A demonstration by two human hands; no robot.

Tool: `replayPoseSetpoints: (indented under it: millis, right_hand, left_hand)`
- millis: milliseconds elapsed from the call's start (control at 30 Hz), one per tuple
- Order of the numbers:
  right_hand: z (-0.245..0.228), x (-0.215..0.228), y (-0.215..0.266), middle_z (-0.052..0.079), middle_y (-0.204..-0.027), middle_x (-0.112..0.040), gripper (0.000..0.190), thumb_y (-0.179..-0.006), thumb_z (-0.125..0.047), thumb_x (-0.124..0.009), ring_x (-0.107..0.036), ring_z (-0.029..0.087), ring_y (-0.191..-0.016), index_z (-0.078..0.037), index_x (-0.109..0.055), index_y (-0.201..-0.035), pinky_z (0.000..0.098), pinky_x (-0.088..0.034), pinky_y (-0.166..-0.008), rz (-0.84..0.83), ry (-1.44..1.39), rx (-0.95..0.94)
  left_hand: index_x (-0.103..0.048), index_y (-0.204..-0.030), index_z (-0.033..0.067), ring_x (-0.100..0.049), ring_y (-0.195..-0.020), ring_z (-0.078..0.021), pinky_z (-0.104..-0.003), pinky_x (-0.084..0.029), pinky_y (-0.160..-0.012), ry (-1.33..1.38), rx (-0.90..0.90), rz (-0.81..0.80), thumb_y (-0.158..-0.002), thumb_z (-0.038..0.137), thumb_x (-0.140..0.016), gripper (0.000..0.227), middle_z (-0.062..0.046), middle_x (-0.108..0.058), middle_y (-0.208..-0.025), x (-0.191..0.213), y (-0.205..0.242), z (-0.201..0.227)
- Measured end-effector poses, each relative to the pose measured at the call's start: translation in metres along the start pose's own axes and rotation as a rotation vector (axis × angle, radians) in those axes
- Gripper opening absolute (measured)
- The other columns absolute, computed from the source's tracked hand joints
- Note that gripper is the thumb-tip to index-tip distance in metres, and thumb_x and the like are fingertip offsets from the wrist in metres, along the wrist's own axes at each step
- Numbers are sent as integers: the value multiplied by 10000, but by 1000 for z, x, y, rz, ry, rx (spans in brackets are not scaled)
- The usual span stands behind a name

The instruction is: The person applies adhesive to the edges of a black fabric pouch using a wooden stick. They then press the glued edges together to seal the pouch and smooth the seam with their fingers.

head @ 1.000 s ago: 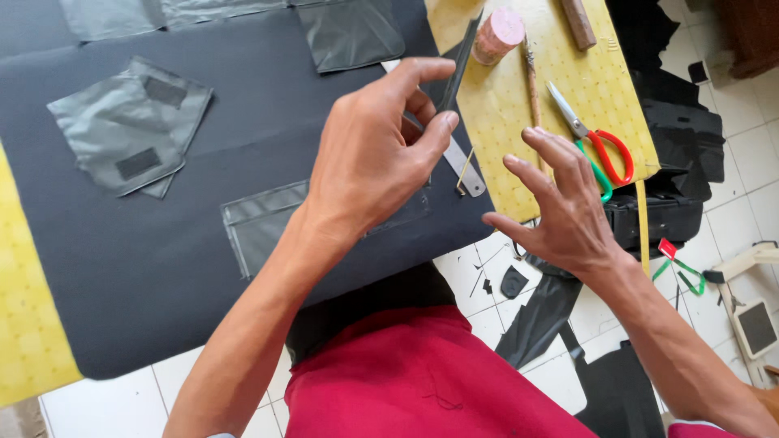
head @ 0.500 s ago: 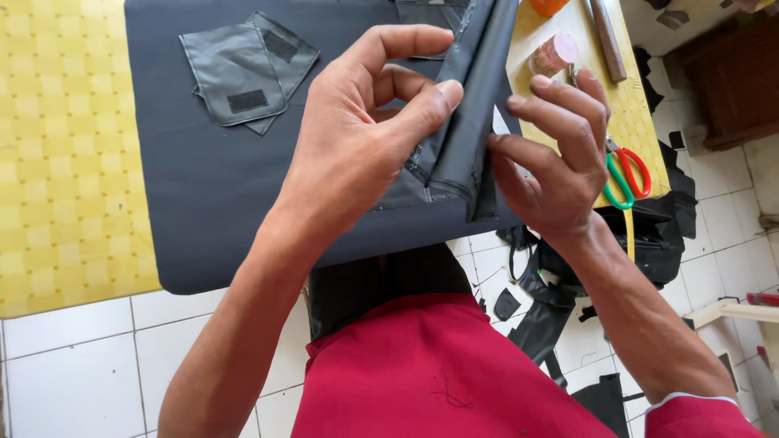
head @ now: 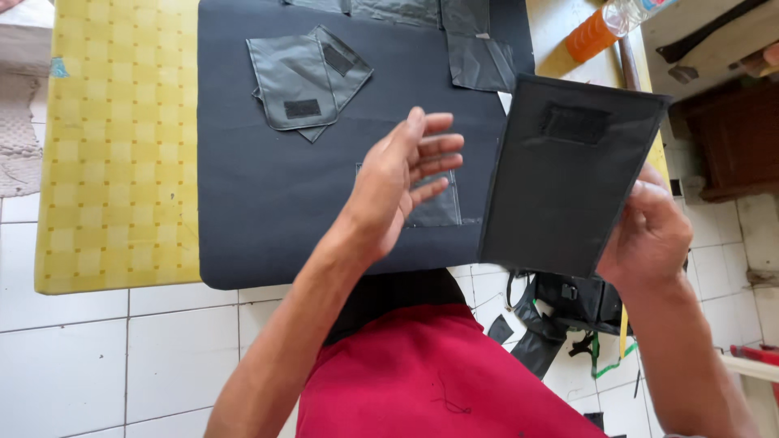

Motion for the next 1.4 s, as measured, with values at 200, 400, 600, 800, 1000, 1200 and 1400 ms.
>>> replayPoseSetpoints:
  millis: [200,400,600,800,1000,1200,1400]
  right_hand:
    - [33,21,6,-87,-646,-503,214,-825,-203,-448,-541,136,-677,-178,-527,-628,265,-463,-714,454,-268,-265]
    - [55,63,15,38,-1019,-690,248,-852,-198,-483,-633,232,-1005,-105,-679,-970,377,-470,-955,403,-314,-212]
    - [79,116,12,-66,-587,-408,335,-888,-154,-426,-407,118,-589,-207,-388,-559,260,-403,-622,491,-158,-168]
    - [81,71,-22,57,-930,-692,362,-903,-382,-547,-653,230,-915,-75,-689,-1033,365,-498,-879,239,-398,-347]
    - [89,61,-44,101,-1100,-677,476,-846,-249,-695,-672,179,-956,-46,-553,-1253,302,-563,-825,-47,-190,-243]
    - [111,75,-49,109,-942,-696,216,-920,-59,-600,-739,248,-858,-69,-520,-1120,367,-641,-746,76,-215,-221]
    - [120,89,-55,67,-960,-687,262,-923,-62,-641,-744,223,-842,-97,-511,-1148,345,-650,-718,186,-97,-202]
  left_hand:
    - [-547,-1304,84,-605,-1147,-246,-382,-481,-927,325,200,-50,-897,425,-431,543,-142,-623,-1321,-9,2,-99]
    - [-498,-1383,44,-581,-1157,-280,-412,-494,-953,415,341,-284,-962,343,-443,519,-191,-589,-1309,-61,-1,-143]
    - [-547,-1306,-8,-638,-991,-248,-401,-547,-883,394,229,-437,-982,284,-525,437,-162,-652,-1061,-70,-27,-149]
    - [-619,-1232,69,-665,-922,-135,-330,-557,-811,103,90,-264,-841,156,-695,408,-24,-695,-1041,-53,-48,-127]
    - [-640,-1010,88,-646,-785,-89,-246,-576,-719,-205,-19,-92,-813,157,-727,226,-5,-675,-889,-36,-59,-103]
    - [-693,-1006,44,-683,-696,-75,-213,-613,-644,-455,-161,-4,-795,163,-761,252,-36,-702,-791,-22,-73,-96]
    - [-736,-951,100,-701,-641,-62,-191,-550,-586,-852,-240,54,-791,146,-743,166,-13,-729,-719,-19,-80,-78]
Point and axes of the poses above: each hand's wrist, its own y-axis away from the middle knuckle, its own x-axis out of the back of the hand, z = x × y, the point moved 7 cm from there along -y, towards the middle knuckle
